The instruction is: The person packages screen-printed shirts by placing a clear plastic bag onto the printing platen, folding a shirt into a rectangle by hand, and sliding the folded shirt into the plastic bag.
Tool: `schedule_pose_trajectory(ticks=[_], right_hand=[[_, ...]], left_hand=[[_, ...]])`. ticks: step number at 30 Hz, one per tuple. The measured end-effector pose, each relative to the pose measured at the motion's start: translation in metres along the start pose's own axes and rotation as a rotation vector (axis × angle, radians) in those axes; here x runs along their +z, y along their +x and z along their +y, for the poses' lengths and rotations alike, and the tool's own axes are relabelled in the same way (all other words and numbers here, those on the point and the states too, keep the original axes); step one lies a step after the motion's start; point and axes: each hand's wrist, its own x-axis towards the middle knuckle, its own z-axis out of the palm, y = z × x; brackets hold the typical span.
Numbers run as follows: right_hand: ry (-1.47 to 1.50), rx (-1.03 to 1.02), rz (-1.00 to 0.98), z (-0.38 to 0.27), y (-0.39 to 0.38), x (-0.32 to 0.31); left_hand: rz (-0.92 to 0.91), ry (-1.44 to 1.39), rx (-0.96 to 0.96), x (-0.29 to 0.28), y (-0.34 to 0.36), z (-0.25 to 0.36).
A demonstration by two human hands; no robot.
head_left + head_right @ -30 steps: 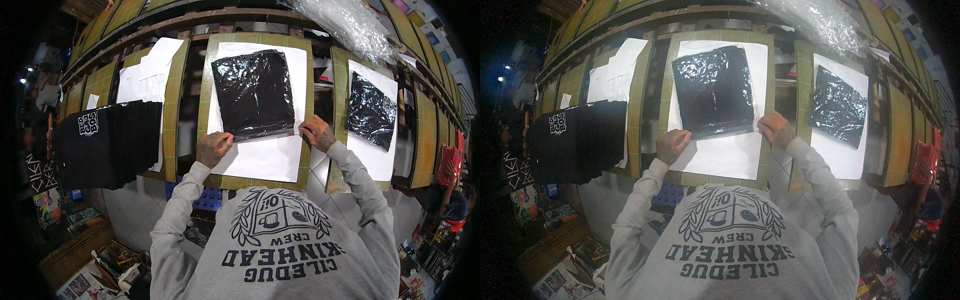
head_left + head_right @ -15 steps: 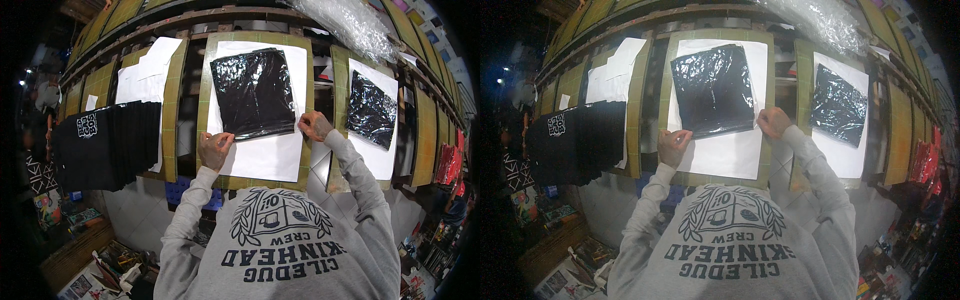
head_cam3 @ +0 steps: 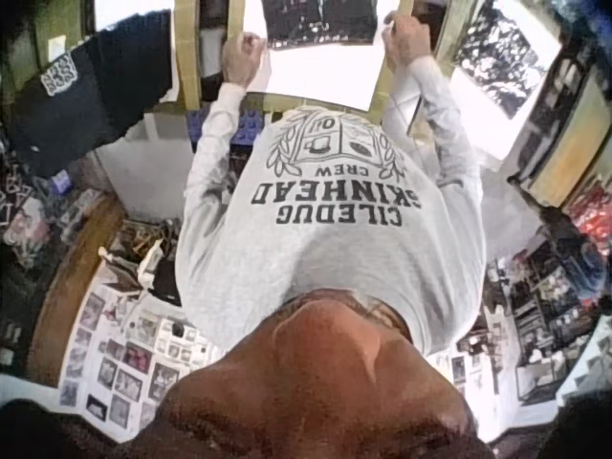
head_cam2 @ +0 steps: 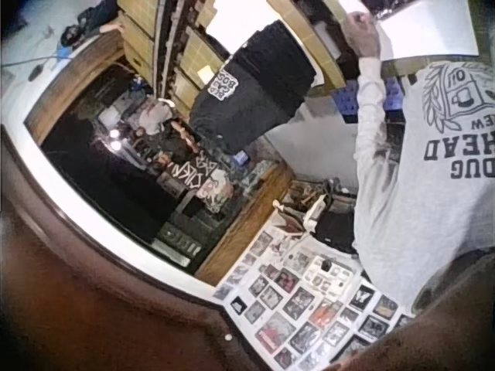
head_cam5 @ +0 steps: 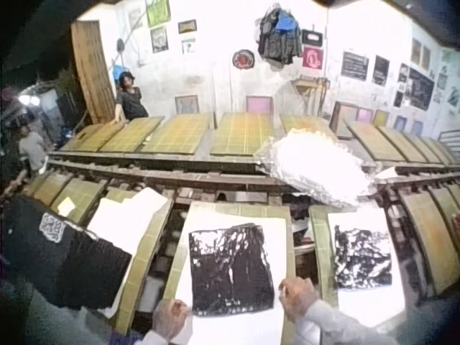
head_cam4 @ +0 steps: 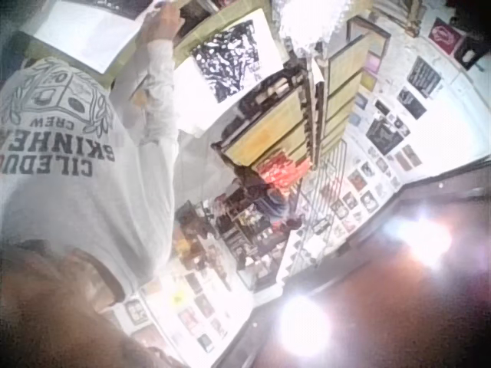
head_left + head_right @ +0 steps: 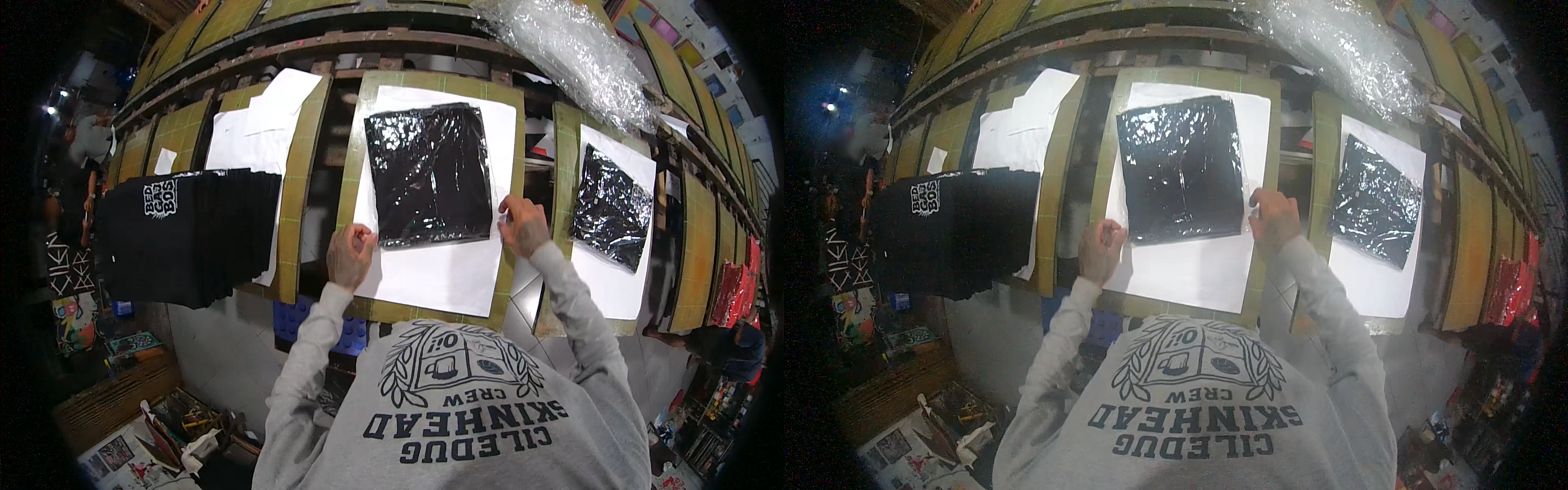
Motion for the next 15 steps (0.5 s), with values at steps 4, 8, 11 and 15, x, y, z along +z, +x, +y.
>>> schedule_pose_trajectory(ticks=[4, 8, 11, 15], right_hand=[[-0.037, -0.341, 0.143, -0.023, -0.027, 0.008], [-0.04, -0.453, 0.137, -0.021, -0.025, 0.026], [-0.043, -0.522, 0.192, -0.004, -0.02, 0.027], [-0.064, -0.602, 0.234, 0.016, -0.01, 0.026]], left_hand=[[0.064, 0.186, 0.669, -0.005, -0.017, 0.033], [0.0, 0.365, 0.771, 0.024, -0.008, 0.006], [0.034, 0.394, 0.844, 0.028, 0.005, -0.005], [0.023, 0.392, 0.934, 0.026, 0.019, -0.02]])
